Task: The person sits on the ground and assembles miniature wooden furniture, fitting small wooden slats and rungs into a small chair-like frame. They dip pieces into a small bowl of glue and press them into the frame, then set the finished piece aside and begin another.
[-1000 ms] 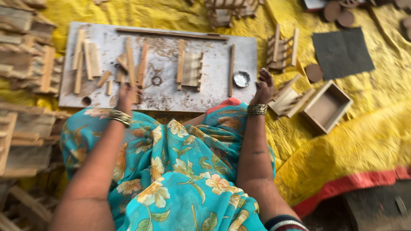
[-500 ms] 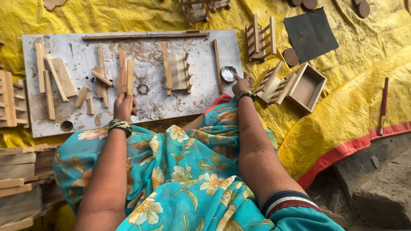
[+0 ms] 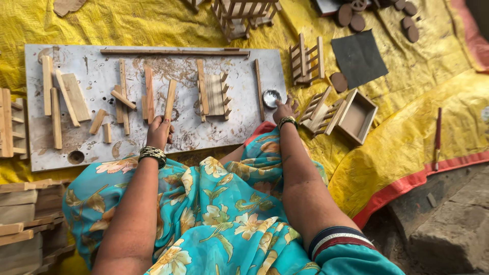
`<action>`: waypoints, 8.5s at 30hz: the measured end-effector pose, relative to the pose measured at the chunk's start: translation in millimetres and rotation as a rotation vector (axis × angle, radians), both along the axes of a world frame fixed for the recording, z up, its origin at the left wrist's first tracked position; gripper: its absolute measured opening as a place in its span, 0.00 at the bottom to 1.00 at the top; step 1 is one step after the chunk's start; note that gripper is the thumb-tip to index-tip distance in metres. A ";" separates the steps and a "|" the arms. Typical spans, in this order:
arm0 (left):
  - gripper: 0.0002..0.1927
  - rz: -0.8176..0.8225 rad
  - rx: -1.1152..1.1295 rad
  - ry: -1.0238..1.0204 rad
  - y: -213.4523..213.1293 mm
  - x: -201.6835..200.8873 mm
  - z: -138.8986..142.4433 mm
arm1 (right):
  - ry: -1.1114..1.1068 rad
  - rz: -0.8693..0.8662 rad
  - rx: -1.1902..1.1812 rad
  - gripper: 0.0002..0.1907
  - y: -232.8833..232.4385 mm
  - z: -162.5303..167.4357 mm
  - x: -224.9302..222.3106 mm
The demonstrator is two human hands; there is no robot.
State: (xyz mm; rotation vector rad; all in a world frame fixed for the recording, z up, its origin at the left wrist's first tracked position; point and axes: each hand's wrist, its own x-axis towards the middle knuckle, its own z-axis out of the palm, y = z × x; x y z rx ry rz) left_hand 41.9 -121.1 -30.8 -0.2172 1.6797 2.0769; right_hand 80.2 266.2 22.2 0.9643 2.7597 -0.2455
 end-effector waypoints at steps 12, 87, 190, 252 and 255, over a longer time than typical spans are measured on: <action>0.12 -0.012 -0.064 0.040 5.6 1.4 1.5 | 0.867 -0.492 -1.366 0.32 24.7 16.5 7.8; 0.18 0.064 -0.253 0.109 16.8 0.7 -50.8 | 0.962 0.500 -0.203 0.33 -53.3 -61.9 -88.4; 0.15 0.019 -0.434 0.220 22.2 -5.7 -31.3 | 0.740 0.603 0.002 0.34 -66.3 -54.8 -46.3; 0.14 0.057 -0.316 0.206 17.5 -2.0 -18.5 | 0.282 -0.166 -0.007 0.25 34.3 -7.6 -6.2; 0.14 0.057 -0.326 0.203 18.0 -1.9 -16.6 | 0.324 -0.120 -0.022 0.26 39.1 -13.6 -4.3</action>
